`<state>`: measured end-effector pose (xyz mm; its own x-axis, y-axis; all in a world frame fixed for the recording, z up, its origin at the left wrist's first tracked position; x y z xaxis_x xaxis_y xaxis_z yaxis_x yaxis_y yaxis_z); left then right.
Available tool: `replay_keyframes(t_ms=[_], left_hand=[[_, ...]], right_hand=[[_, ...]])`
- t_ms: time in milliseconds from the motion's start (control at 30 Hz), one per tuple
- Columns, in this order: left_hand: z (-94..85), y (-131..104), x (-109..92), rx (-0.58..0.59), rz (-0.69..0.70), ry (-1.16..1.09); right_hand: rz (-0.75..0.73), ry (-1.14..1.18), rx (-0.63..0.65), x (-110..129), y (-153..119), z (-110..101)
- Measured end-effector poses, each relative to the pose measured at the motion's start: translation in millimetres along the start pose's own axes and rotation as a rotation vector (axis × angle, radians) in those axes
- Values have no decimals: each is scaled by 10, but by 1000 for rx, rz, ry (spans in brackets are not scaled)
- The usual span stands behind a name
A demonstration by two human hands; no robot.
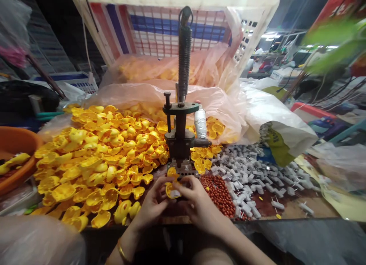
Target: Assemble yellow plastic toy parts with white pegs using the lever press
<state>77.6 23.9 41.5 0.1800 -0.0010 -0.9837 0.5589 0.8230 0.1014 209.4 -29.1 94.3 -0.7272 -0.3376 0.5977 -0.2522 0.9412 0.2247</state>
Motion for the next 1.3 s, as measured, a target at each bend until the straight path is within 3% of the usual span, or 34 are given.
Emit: replay_keyframes(t_ms=[167, 233, 333, 533, 633, 700, 833, 900, 1033, 1200, 1300], left_hand=[[-250, -45, -19, -163, -48, 57], [-317, -52, 13, -219, -64, -23], [-333, -38, 43, -240, -87, -73], [-320, -62, 121, -370, -211, -443], [-253, -60, 166, -378, -259, -539], [-199, -44, 189, -380, -252, -546], [-89, -14, 230, -415, -231, -548], [-48, -8, 233, -426, -238, -545], [-31, -9, 207, -444, -252, -546], [-16, -22, 181, -415, -257, -540], [-20, -30, 197, -383, -257, -497]], right_hand=[[520, -359, 207, -938, -73, -120], [604, -459, 319, -1191, -113, -55], [602, -488, 362, -1315, -124, 25], [626, -506, 369, -1306, -95, -74], [630, -442, 226, -1172, -56, -198], [497, -257, 57, -921, 14, -217], [55, 251, -179, -289, 133, -85], [-16, 375, -243, -152, 154, -9], [44, 512, -281, -191, 181, 82], [259, 825, -162, -374, 184, 204], [251, 768, -156, -391, 207, 183]])
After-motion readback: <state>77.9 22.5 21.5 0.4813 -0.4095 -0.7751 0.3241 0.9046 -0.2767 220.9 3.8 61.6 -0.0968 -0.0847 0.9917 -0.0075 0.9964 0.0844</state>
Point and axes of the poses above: each hand's wrist, its own y-axis towards the middle knuckle, its own z-axis out of the palm, x = y × z, the point moved 7 cm from there along y, towards the middle knuckle, and after that the axes turned 7 degrees about x, right-handed, at the moved point
